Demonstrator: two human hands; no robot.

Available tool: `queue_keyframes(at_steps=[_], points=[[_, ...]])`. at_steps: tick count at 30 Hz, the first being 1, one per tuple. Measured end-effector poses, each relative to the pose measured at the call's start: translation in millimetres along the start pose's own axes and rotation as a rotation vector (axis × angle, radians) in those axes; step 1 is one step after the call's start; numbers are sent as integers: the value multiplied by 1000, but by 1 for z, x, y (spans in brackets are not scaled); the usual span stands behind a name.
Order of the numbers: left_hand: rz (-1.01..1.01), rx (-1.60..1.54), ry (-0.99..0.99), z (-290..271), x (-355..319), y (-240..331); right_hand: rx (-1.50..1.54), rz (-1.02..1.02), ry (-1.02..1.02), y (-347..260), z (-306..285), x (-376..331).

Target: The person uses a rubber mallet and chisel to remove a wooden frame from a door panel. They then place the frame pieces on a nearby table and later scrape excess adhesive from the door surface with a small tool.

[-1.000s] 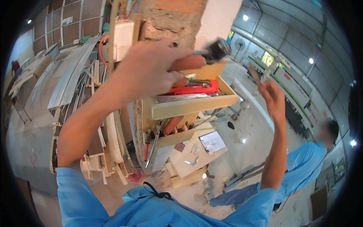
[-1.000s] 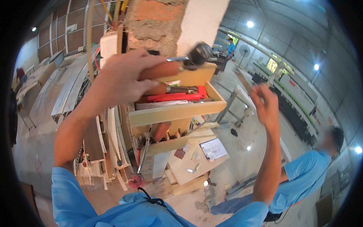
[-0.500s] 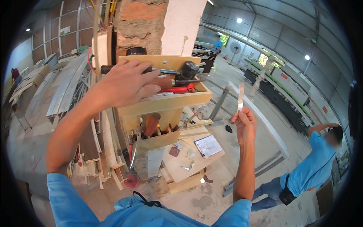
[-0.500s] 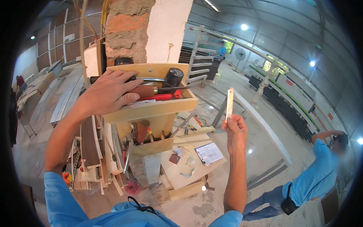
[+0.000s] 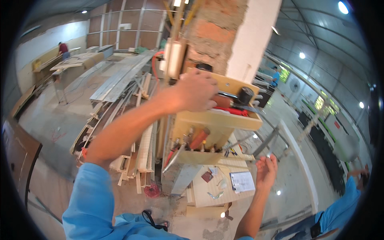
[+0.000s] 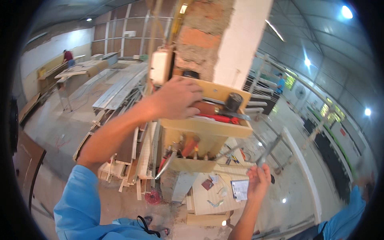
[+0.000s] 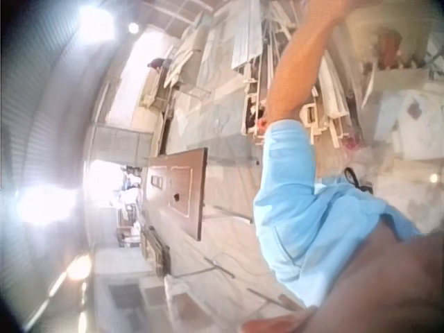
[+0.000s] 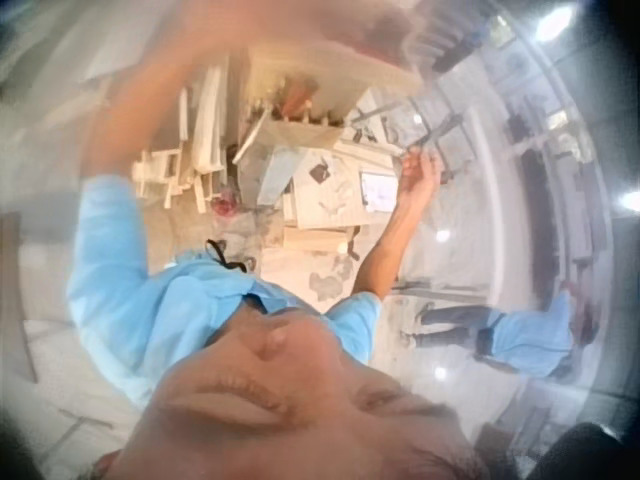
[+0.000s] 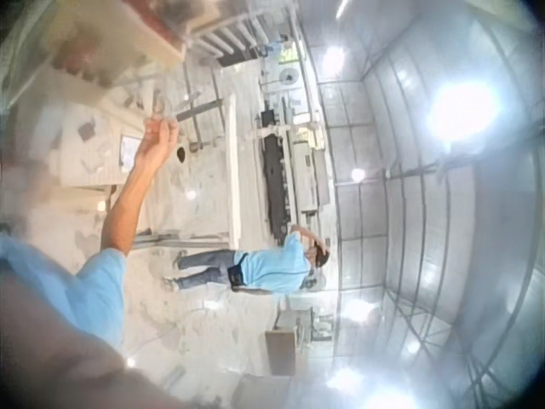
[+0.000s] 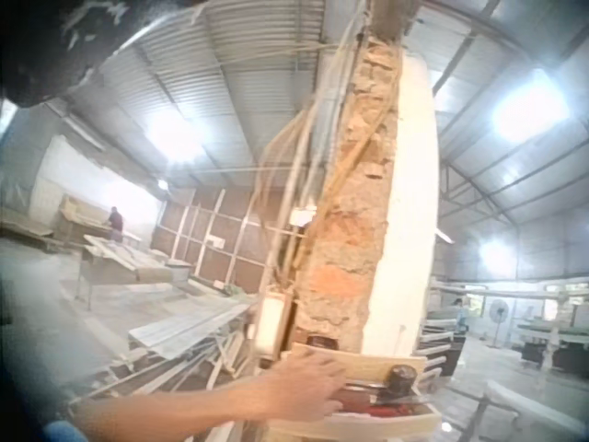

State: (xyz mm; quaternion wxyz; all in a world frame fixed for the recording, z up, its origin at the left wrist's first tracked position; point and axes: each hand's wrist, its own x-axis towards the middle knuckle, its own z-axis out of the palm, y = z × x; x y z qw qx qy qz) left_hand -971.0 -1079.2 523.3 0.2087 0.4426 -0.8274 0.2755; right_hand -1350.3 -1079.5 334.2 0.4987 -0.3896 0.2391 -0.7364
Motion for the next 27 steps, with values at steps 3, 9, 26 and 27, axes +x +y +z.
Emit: queue_keyframes(at_steps=[3,9,26,27], points=[[-91,292,-3,-4,-17,7,-27,7,32,-3,-4,-16],[-233,111,-29,-24,-46,-4,-51,-1,-124,-21,3,-53],[-249,396,222,-38,-103,-7,127,126,-138,-50,23,-250],[-227,404,236,-40,-101,-6,136,119,-138,-51,19,-253]])
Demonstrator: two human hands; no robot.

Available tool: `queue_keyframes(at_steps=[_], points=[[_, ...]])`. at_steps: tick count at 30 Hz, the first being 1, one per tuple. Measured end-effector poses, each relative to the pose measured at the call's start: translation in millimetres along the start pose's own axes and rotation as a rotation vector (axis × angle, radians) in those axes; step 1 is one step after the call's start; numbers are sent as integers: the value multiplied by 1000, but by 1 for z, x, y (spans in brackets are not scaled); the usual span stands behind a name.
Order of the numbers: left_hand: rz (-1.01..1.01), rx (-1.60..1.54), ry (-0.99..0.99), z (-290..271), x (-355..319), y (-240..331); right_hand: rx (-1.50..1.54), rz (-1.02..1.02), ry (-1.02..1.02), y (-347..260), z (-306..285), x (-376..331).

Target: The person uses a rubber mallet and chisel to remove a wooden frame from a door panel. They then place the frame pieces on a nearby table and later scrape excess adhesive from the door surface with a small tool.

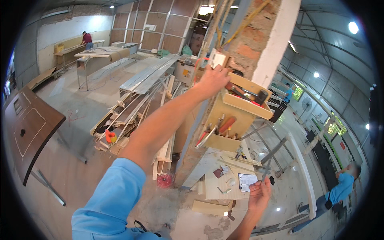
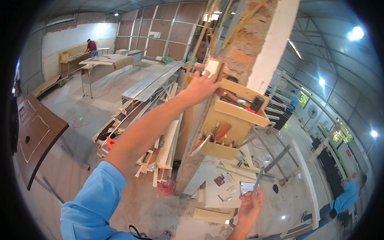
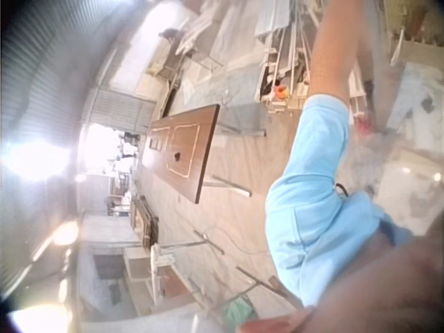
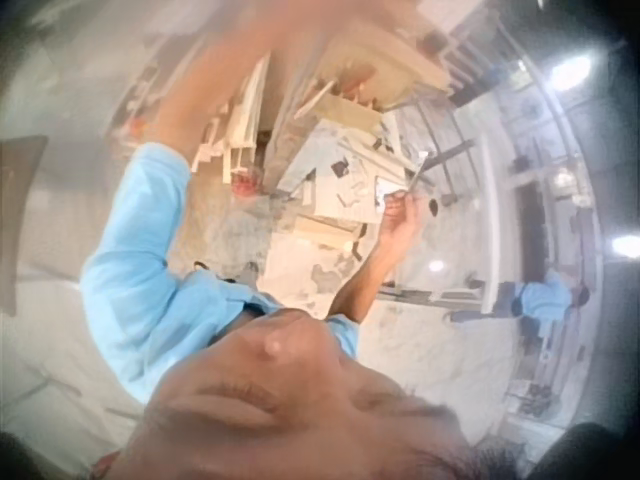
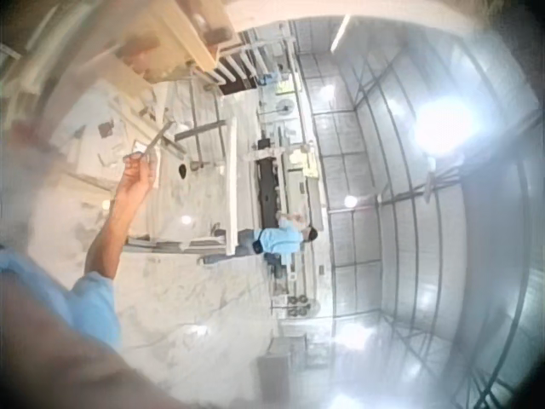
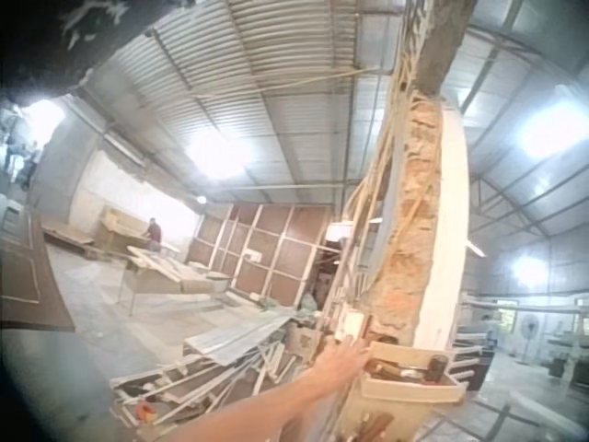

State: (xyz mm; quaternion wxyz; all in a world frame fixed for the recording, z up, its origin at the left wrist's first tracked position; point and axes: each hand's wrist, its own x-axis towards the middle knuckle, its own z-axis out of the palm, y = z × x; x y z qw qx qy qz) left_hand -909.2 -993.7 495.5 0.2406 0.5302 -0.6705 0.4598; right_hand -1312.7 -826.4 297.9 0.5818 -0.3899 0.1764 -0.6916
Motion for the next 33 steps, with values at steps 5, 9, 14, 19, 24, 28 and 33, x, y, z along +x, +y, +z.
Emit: queue_keyframes(at_steps=[5,9,14,19,24,28,33], points=[[-123,-179,-85,8,7,8,59,62,72,7,-36,-8],[-179,-311,-196,10,14,4,92,80,147,15,-76,-15],[-40,-125,-135,10,5,8,148,140,206,27,-120,-24],[86,235,38,-8,19,-4,208,190,361,59,-161,-52],[184,235,380,-87,12,1,162,334,630,79,-200,-119],[436,181,347,-129,-23,67,176,406,803,85,-227,-156],[567,194,14,-83,-30,161,153,413,714,94,-242,-144]])
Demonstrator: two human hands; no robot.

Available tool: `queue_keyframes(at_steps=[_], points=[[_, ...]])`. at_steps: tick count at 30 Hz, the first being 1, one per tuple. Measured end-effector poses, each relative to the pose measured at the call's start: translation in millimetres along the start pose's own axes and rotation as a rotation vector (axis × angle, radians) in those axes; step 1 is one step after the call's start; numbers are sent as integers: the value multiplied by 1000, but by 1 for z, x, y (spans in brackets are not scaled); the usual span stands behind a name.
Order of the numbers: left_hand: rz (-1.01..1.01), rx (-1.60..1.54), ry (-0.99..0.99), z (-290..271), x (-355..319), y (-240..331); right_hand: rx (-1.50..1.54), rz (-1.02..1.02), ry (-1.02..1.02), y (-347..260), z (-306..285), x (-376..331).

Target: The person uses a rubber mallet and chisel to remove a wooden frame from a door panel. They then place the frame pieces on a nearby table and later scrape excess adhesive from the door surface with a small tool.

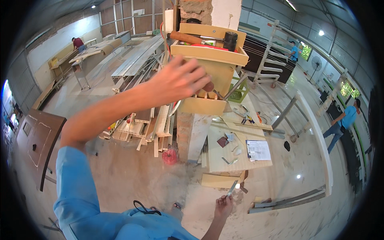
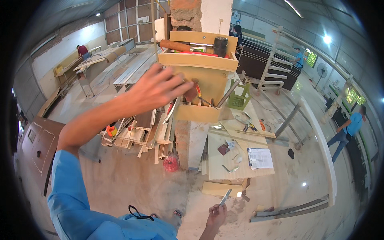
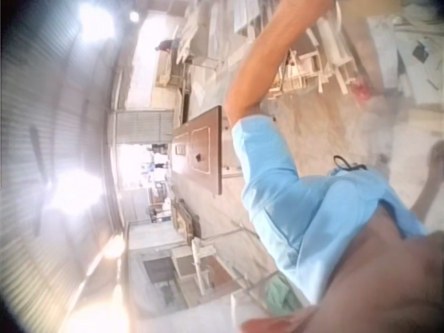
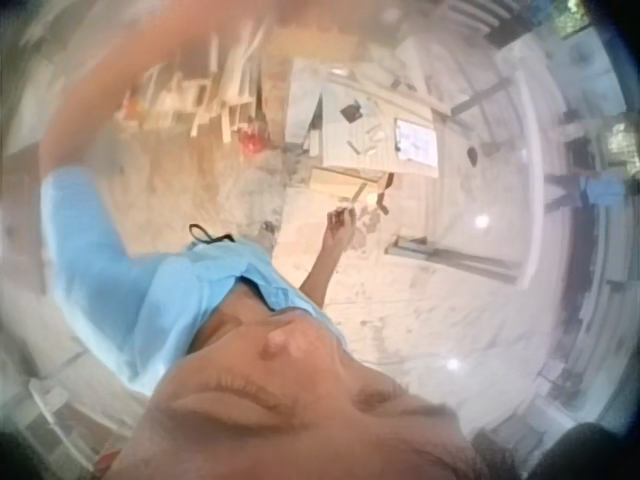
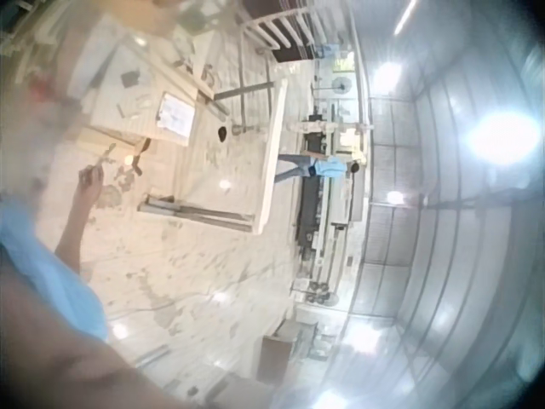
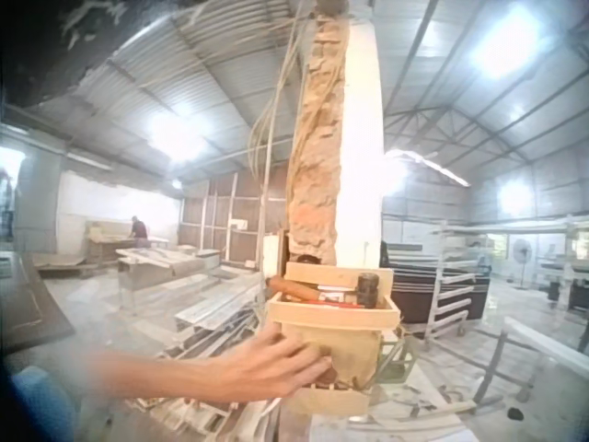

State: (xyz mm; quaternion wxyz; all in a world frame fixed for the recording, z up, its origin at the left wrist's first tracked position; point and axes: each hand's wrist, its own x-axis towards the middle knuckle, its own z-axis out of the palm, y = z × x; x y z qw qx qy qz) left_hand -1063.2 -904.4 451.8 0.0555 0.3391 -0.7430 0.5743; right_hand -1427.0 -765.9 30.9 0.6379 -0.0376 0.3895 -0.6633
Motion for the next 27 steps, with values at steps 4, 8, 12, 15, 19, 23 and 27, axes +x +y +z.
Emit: queue_keyframes(at_steps=[4,8,12,15,19,23,27], points=[[75,83,-115,57,33,20,-78,-68,-29,-5,3,14],[150,140,-257,117,44,37,-135,-83,22,-9,-20,14],[268,34,-223,176,40,59,-106,-53,62,-10,-55,15],[227,-9,-162,206,31,77,-180,-53,149,-9,-75,18],[178,-35,-200,217,23,86,-177,-50,91,-9,-79,24],[179,-13,-106,192,22,102,-264,3,-27,-5,-54,31],[116,-562,-20,104,-17,181,-691,-39,-274,9,-6,25]])
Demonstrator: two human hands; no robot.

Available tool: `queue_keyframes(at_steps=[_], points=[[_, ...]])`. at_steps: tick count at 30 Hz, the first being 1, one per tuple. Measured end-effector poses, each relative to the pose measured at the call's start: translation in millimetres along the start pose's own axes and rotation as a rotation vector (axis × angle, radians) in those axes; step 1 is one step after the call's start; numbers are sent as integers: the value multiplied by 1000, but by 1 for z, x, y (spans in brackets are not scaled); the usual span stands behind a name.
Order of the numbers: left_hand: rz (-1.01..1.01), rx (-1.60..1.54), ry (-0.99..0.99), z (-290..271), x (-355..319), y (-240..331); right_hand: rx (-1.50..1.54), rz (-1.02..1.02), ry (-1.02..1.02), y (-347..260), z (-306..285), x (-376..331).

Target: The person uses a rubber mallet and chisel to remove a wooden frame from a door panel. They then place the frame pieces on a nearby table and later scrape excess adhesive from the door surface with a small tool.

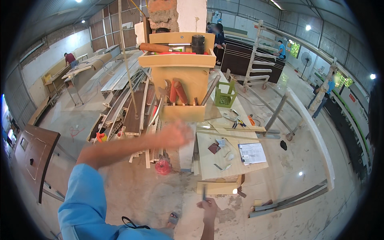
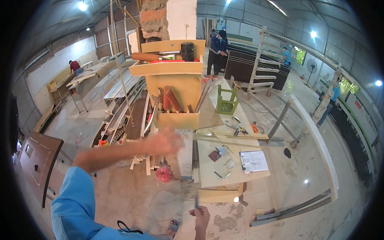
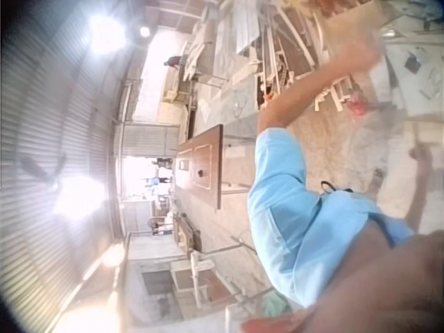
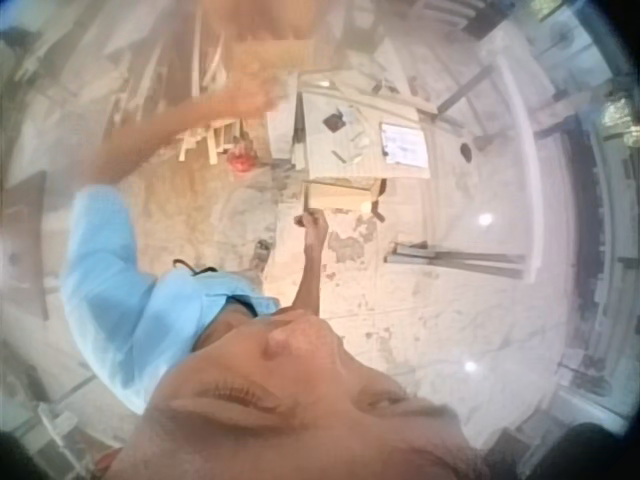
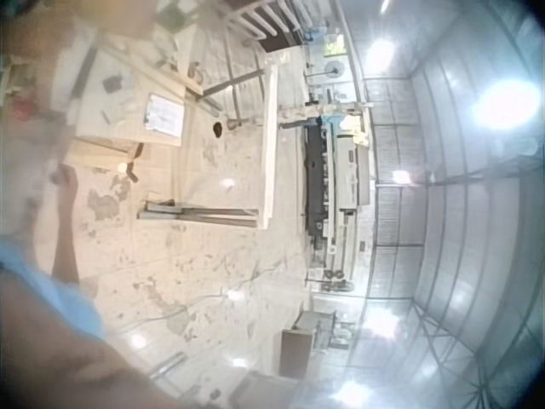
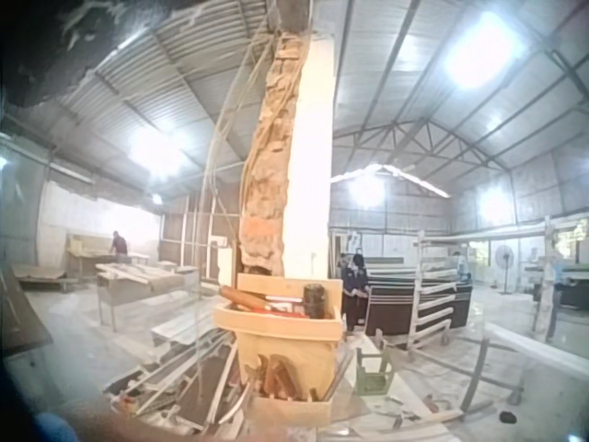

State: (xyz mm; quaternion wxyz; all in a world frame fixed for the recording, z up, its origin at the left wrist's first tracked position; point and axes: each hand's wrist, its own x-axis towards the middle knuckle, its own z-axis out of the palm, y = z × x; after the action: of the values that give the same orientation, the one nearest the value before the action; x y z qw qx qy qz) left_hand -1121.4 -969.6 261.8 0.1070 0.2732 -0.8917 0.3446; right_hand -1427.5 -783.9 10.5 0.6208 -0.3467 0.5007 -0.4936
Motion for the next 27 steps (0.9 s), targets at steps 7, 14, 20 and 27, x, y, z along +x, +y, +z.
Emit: queue_keyframes(at_steps=[7,14,20,27], points=[[-485,-605,-110,-91,-116,167,-411,-176,-453,-38,111,-32],[-1433,-982,-132,-178,-260,240,-208,-172,-673,-30,237,-100],[-1877,-1182,460,-275,-366,334,-156,-101,-1151,9,350,-216],[-1889,-1462,1440,-399,-489,459,-220,436,-1730,102,450,-406]])
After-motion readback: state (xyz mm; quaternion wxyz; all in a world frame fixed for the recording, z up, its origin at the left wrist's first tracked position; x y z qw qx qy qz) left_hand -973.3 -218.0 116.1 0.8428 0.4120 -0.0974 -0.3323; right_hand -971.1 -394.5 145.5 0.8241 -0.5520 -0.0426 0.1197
